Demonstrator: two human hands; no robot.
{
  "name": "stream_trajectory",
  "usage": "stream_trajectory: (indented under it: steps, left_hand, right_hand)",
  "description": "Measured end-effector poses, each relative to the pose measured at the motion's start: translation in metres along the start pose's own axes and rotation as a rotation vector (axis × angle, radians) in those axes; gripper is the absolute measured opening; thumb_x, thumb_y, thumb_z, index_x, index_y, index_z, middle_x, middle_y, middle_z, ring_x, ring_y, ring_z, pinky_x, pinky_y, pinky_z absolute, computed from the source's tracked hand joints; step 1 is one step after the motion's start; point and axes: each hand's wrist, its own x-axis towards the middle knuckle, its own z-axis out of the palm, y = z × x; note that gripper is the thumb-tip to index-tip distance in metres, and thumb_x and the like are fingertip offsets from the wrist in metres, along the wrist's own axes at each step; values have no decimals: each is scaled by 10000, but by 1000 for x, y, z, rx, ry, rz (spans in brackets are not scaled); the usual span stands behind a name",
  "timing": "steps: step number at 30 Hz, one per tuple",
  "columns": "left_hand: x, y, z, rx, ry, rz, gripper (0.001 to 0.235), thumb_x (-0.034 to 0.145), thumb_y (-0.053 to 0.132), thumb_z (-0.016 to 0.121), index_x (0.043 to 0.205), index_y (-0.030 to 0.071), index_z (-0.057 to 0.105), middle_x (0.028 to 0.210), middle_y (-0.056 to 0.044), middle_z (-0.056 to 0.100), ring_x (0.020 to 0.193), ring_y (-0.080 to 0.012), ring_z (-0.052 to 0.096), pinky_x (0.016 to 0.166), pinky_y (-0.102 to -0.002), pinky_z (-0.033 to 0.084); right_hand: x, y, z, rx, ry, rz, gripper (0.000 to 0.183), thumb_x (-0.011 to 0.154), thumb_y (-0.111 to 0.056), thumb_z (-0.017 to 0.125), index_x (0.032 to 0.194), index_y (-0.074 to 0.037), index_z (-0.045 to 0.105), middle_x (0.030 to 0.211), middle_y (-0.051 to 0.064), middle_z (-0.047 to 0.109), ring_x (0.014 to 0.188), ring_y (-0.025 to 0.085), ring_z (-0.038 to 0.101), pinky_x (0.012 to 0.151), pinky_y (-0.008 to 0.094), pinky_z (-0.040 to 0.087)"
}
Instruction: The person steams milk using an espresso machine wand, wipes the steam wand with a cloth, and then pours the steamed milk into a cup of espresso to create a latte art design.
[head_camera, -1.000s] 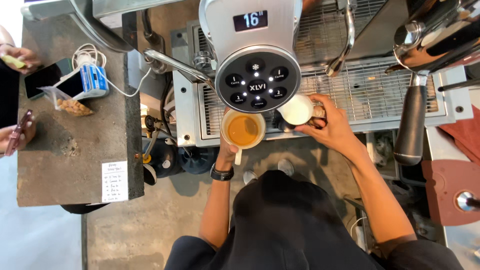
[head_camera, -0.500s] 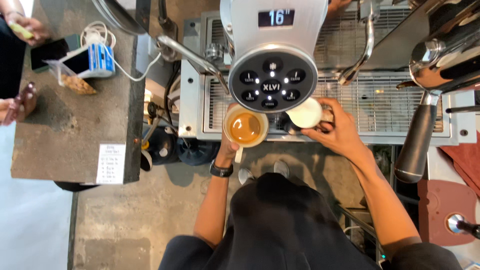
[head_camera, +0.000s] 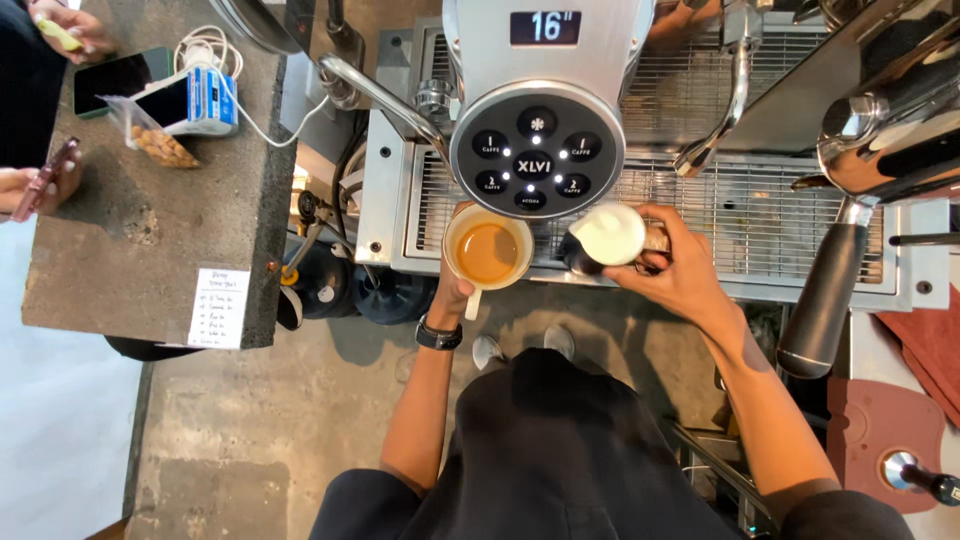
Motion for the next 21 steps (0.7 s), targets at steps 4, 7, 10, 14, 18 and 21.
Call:
stream_trajectory:
  steps: [4, 7, 10, 14, 18, 21]
  left_hand:
    - [-5, -1, 0, 34, 5, 7, 1198, 602, 909, 715, 1410, 56, 483, 1261, -108, 585, 1172, -191, 561, 1023, -442, 494]
    - [3, 4, 4, 50, 13, 23, 1180, 620, 918, 692, 1409, 68, 481, 1264, -90, 581, 1181, -174, 546, 1032, -431, 487]
    - [-1, -2, 1, 85, 4, 30, 1203, 625, 924, 678, 1416, 40, 476, 1270, -123, 580, 1188, -199, 552, 1025, -453, 498]
    - [1, 3, 1, 90, -3, 42, 1194, 624, 925, 674, 1398, 31, 504, 1237, -127, 601, 1159, -195, 563, 1000, -454, 510]
    - [-5, -5, 3, 42, 17, 23, 1175, 630, 908, 690, 1386, 28, 511, 1219, -110, 608, 1140, -188, 571, 993, -451, 521]
    - [2, 0, 2, 49, 25, 71, 1174, 620, 887, 729, 1398, 38, 503, 1238, -103, 598, 1157, -179, 551, 1003, -447, 508]
  right_hand:
    - [-3, 12, 5, -33, -6, -45, 693, 660, -194, 937, 1260, -91, 605, 489, 21, 452, 541, 208, 602, 648, 297, 487]
    - [4, -10, 1, -41, 3, -27, 690, 646, -205, 940, 1237, -87, 604, 489, 10, 472, 542, 208, 609, 651, 307, 494]
    - [3, -14, 4, -11, 4, -31, 681, 654, -200, 949, 1227, -90, 599, 497, -30, 453, 543, 156, 604, 662, 258, 490]
    - [-3, 16, 0, -18, 2, -46, 694, 630, -210, 947, 1214, -80, 597, 491, -19, 447, 541, 164, 610, 654, 260, 491]
    - [0, 10, 3, -1, 33, -41, 668, 652, -218, 947, 1213, -91, 606, 480, -44, 430, 526, 131, 585, 652, 225, 465]
    - [3, -2, 1, 29, 31, -69, 673, 624, -191, 955, 1198, -93, 617, 471, -45, 429, 505, 134, 576, 631, 225, 459]
